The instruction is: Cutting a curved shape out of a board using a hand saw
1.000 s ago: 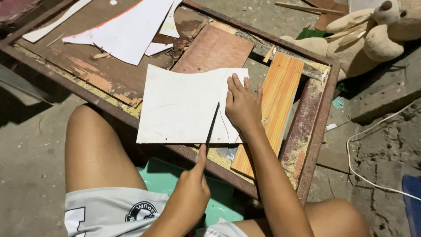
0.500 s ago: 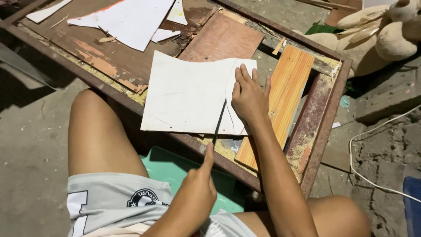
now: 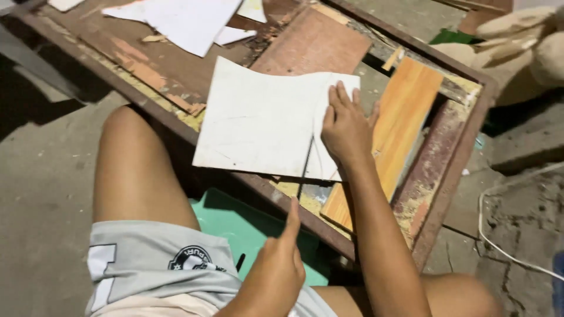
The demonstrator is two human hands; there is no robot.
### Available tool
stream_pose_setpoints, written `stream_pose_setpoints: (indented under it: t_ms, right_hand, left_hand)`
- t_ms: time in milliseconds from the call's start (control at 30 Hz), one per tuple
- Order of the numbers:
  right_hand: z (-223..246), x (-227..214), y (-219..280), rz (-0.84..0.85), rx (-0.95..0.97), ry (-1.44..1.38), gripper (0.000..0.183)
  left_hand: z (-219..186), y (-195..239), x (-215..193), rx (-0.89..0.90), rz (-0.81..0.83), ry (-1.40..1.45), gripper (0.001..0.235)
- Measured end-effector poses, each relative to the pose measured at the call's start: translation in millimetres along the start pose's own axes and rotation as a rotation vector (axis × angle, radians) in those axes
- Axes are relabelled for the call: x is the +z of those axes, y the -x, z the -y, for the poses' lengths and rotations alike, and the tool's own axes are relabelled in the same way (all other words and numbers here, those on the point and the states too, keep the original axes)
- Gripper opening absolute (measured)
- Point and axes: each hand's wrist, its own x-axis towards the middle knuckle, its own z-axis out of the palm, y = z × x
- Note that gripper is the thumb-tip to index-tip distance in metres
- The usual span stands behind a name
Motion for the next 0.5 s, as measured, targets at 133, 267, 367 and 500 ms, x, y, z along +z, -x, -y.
stream_pose_setpoints:
  t_ms: [133,267,367,500]
  right_hand:
    - [-0.4,2.0,-0.8,-0.007,-0.048,0.005,0.058]
    - [-2.2,4.8,-1.7,-0.018,-0.062,0.027,0.058]
    - [-0.9,2.3,0.4,-0.006,-0.059,0.021,0.059]
    - [-0.1,1.0,3.0,-0.019,-0.057,0.005,0.057]
  left_hand:
    - [5.2,0.4,6.5,0.027,-0.052,0.036,0.090]
    - [14.0,21.5,21.2,-0.032,0.088,-0.067,0.092]
    - [10.0,25.8,17.1,-0.007,0.087,-0.006,0.088]
    - [3.2,19.6,9.0,0.069,0.019,0.152,0.087]
